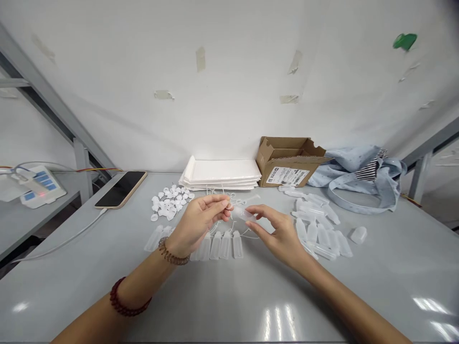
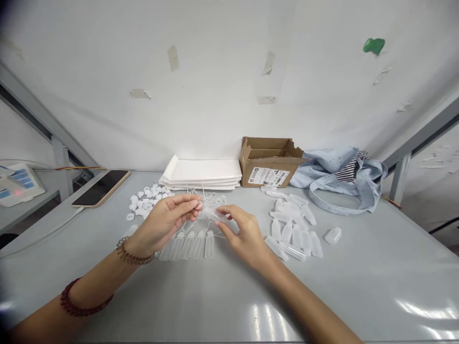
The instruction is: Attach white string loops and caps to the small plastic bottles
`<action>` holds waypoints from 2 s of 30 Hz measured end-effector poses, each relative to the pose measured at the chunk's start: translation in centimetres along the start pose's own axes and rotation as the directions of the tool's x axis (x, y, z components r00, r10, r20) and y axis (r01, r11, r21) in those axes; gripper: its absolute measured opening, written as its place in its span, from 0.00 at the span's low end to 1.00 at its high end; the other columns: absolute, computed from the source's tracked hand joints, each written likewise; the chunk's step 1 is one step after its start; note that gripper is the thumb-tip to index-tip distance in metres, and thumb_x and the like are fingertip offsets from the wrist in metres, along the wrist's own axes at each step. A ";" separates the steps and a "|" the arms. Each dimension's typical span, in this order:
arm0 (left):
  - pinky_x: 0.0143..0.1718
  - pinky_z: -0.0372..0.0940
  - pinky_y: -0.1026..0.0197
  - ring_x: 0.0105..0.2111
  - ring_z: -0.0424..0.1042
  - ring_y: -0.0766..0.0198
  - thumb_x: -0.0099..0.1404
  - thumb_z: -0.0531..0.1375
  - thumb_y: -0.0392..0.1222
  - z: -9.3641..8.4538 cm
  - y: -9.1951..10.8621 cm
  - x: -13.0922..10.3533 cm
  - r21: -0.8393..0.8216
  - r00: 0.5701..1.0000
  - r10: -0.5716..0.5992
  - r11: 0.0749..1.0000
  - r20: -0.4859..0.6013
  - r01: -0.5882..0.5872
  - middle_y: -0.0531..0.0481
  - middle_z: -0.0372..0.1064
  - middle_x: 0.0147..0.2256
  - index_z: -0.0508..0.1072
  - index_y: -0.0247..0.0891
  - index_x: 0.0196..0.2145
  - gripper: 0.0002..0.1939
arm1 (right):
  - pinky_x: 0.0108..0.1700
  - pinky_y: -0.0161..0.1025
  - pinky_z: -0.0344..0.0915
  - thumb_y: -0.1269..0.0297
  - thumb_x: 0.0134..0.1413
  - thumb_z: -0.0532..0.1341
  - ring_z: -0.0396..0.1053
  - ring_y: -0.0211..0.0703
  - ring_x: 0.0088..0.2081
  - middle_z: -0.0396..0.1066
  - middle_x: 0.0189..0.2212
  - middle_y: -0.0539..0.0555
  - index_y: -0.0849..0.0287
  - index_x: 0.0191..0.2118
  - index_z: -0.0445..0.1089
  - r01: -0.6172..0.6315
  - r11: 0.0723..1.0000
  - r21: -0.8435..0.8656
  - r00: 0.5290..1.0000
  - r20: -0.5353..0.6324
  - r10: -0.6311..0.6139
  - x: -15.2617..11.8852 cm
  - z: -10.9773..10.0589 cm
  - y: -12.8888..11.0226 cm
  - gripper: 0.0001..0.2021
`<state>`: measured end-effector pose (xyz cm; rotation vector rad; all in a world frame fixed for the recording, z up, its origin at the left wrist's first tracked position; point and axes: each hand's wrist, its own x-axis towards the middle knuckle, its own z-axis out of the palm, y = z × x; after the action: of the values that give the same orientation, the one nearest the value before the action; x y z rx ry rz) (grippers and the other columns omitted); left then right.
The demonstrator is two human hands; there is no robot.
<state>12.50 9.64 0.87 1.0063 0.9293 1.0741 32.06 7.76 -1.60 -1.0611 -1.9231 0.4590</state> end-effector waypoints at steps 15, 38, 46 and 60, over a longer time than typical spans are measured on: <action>0.34 0.67 0.63 0.28 0.68 0.69 0.55 0.64 0.41 1.3 -0.5 -1.1 0.004 0.998 -0.037 0.999 -0.058 0.037 0.52 0.70 0.26 0.77 0.36 0.33 0.08 | 0.42 0.41 0.69 0.64 0.53 0.61 0.71 0.42 0.38 0.73 0.37 0.54 0.56 0.41 0.70 -0.207 0.946 0.251 0.978 0.034 0.205 -0.4 0.7 -0.9 0.09; 0.34 0.67 0.61 0.35 0.68 0.60 0.65 0.54 0.49 1.7 -0.5 -1.9 0.511 0.968 0.141 0.828 0.210 -0.231 0.47 0.69 0.36 0.78 0.43 0.35 0.14 | 0.46 0.48 0.69 0.62 0.50 0.64 0.74 0.44 0.38 0.69 0.45 0.55 0.53 0.49 0.66 -0.468 0.568 0.676 0.884 0.361 0.298 -0.2 0.5 -1.9 0.19; 0.47 0.64 0.51 0.49 0.62 0.52 0.58 0.62 0.48 0.9 -1.0 -2.0 0.690 0.879 0.360 0.550 0.312 -0.470 0.43 0.61 0.52 0.58 0.46 0.58 0.32 | 0.43 0.46 0.70 0.59 0.48 0.65 0.73 0.48 0.41 0.70 0.45 0.55 0.55 0.45 0.69 -0.520 0.480 0.707 0.851 0.379 0.364 0.1 0.0 -1.5 0.16; 0.44 0.61 0.51 0.44 0.61 0.52 0.55 0.64 0.43 1.3 -1.4 -2.1 0.758 0.744 0.432 0.185 0.509 -0.626 0.43 0.65 0.42 0.65 0.38 0.45 0.21 | 0.36 0.39 0.66 0.58 0.47 0.65 0.72 0.42 0.33 0.73 0.28 0.52 0.59 0.32 0.71 -0.560 0.568 0.603 0.828 0.379 0.414 1.3 -2.1 0.2 0.10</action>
<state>13.65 7.13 0.08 2.5217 1.0291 0.9445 33.57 8.71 0.12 -1.0261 -1.3452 1.5390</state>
